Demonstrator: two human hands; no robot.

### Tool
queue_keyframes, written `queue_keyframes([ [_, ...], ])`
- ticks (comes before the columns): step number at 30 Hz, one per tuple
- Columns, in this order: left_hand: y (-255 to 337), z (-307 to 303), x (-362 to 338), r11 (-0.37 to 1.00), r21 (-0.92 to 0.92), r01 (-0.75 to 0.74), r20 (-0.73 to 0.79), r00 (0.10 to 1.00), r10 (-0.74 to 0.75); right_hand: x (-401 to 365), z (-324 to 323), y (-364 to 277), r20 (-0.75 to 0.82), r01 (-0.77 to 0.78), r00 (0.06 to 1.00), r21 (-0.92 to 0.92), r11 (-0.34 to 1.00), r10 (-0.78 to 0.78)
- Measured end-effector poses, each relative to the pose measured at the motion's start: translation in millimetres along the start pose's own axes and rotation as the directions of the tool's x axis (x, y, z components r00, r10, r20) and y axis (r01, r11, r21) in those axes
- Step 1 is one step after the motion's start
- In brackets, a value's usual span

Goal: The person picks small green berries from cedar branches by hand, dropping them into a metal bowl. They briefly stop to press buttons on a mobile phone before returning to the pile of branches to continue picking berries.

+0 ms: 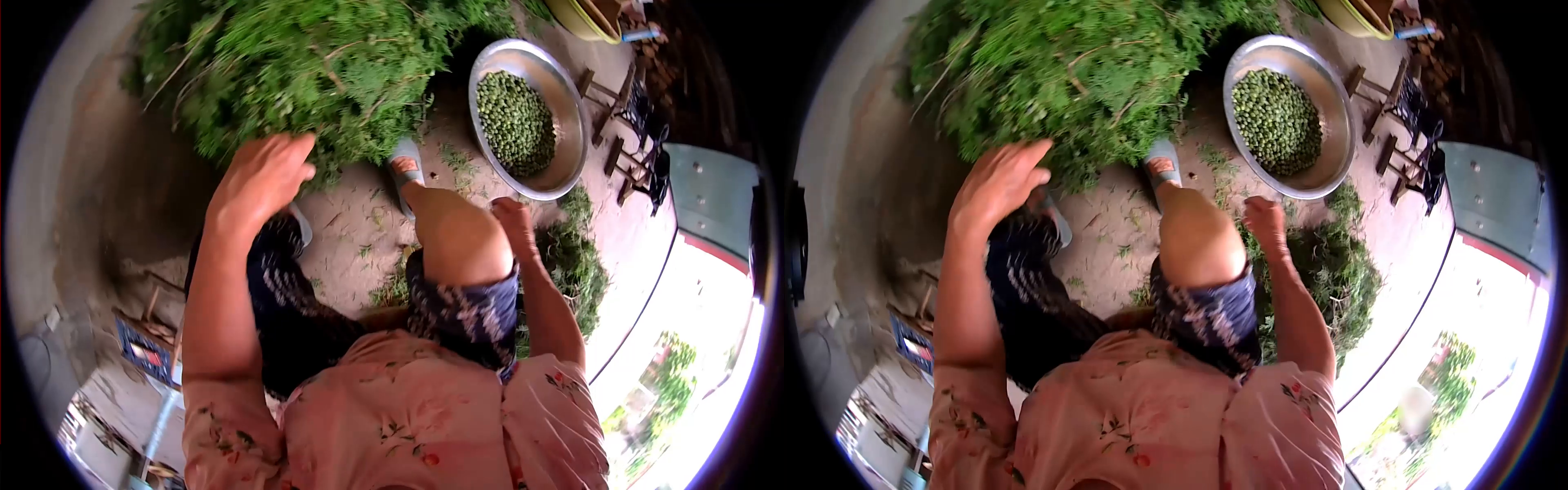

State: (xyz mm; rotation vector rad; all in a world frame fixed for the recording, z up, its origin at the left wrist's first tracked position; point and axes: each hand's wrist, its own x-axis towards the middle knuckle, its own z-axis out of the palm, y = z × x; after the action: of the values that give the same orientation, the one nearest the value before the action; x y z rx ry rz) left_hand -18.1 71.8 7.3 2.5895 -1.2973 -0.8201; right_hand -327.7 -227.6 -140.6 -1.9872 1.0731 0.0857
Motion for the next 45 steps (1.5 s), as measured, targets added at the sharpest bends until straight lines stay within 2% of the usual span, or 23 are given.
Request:
queue_keyframes([
  [1,3.6,1.9,0.5,0.997,-0.055,-0.056,-0.051,0.997,0.053,8.3,18.4,27.0,-0.011,0.158,0.986,-0.23,0.96,-0.165],
  [3,12.7,3.5,5.7,0.988,-0.105,-0.116,-0.084,0.991,0.108,19.9,48.3,45.7,0.074,0.006,0.997,-0.231,0.973,0.012],
  [7,25.8,0.4,18.5,0.996,-0.037,-0.083,-0.025,0.996,0.082,55.0,95.6,83.4,0.219,0.005,0.974,-0.281,0.96,0.059],
  [10,26.5,3.7,26.5,1.0,-0.004,-0.025,0.022,0.999,0.025,82.5,128.7,101.1,0.168,0.001,0.985,-0.245,0.969,0.042],
  [12,29.6,2.2,31.6,0.999,0.053,0.002,0.028,1.0,-0.003,101.5,148.6,96.0,0.017,-0.178,0.983,-0.123,0.976,0.181],
  [14,32.3,4.8,34.8,0.999,0.04,-0.011,0.045,0.999,0.009,117.3,160.4,79.4,-0.02,-0.239,0.971,-0.156,0.958,0.239],
  [15,34.5,6.0,36.6,0.997,0.08,-0.011,0.065,0.998,0.006,125.8,170.6,75.8,-0.013,-0.093,0.996,-0.272,0.958,0.093],
  [16,35.8,6.8,38.0,0.992,0.123,-0.012,0.08,0.997,0.002,127.1,176.7,71.3,-0.053,-0.221,0.975,-0.247,0.944,0.214],
  [18,34.7,7.5,39.7,0.992,0.117,-0.037,0.091,0.996,0.027,132.0,189.7,65.6,-0.152,-0.253,0.966,-0.355,0.9,0.211],
  [22,35.2,8.4,43.7,0.994,0.104,-0.031,0.117,0.993,0.018,139.8,186.8,78.1,-0.099,-0.254,0.967,-0.312,0.916,0.234],
  [24,36.9,7.3,43.8,0.995,0.097,-0.01,0.118,0.993,-0.001,132.2,176.4,68.3,-0.016,-0.123,0.992,-0.214,0.969,0.122],
  [25,38.5,5.9,43.7,0.995,0.095,-0.014,0.117,0.993,0.003,127.2,176.2,70.0,-0.133,0.049,0.989,-0.146,0.988,-0.068],
  [26,40.4,4.5,43.9,0.995,0.098,-0.003,0.108,0.994,-0.008,123.7,161.1,50.9,-0.136,0.048,0.988,-0.147,0.988,-0.068],
  [28,43.0,5.1,42.9,0.995,0.096,-0.008,0.123,0.992,-0.004,108.5,111.0,12.0,-0.272,0.258,0.925,-0.066,0.964,-0.266],
  [30,43.4,7.9,42.2,0.996,0.086,-0.005,0.068,0.998,-0.001,97.6,46.7,-21.1,-0.409,0.327,0.851,-0.08,0.942,-0.33],
  [32,43.2,10.1,41.0,0.998,0.062,-0.001,0.078,0.997,-0.004,101.0,2.1,-22.7,-0.592,0.3,0.677,-0.321,0.899,-0.437],
  [34,39.8,13.1,40.0,0.998,0.065,-0.019,0.076,0.997,0.014,99.4,-19.0,-22.7,-0.654,0.216,0.57,-0.465,0.858,-0.498],
  [35,38.9,14.4,40.3,0.995,0.093,-0.027,0.079,0.997,0.019,96.6,-20.3,-22.1,-0.676,0.267,0.587,-0.358,0.895,-0.446],
  [36,38.8,14.5,41.3,0.995,0.094,-0.031,0.083,0.996,0.023,96.1,-15.3,-15.1,-0.633,0.327,0.657,-0.252,0.911,-0.411],
  [38,39.1,15.6,42.6,0.991,0.132,-0.015,0.094,0.996,0.003,93.2,14.7,-5.1,-0.374,0.414,0.814,-0.165,0.895,-0.445],
  [40,40.0,16.5,42.9,0.991,0.128,-0.028,0.088,0.996,0.017,98.4,46.8,-3.6,0.083,0.366,0.928,-0.035,0.93,-0.362],
  [42,43.3,16.2,45.6,0.996,0.093,0.0,0.086,0.996,-0.008,115.9,89.3,17.7,0.171,0.262,0.962,-0.343,0.902,-0.214],
  [45,40.3,21.7,46.4,0.994,0.112,-0.004,0.117,0.993,-0.009,114.7,141.0,85.9,0.053,0.032,0.999,-0.577,0.816,-0.002],
])
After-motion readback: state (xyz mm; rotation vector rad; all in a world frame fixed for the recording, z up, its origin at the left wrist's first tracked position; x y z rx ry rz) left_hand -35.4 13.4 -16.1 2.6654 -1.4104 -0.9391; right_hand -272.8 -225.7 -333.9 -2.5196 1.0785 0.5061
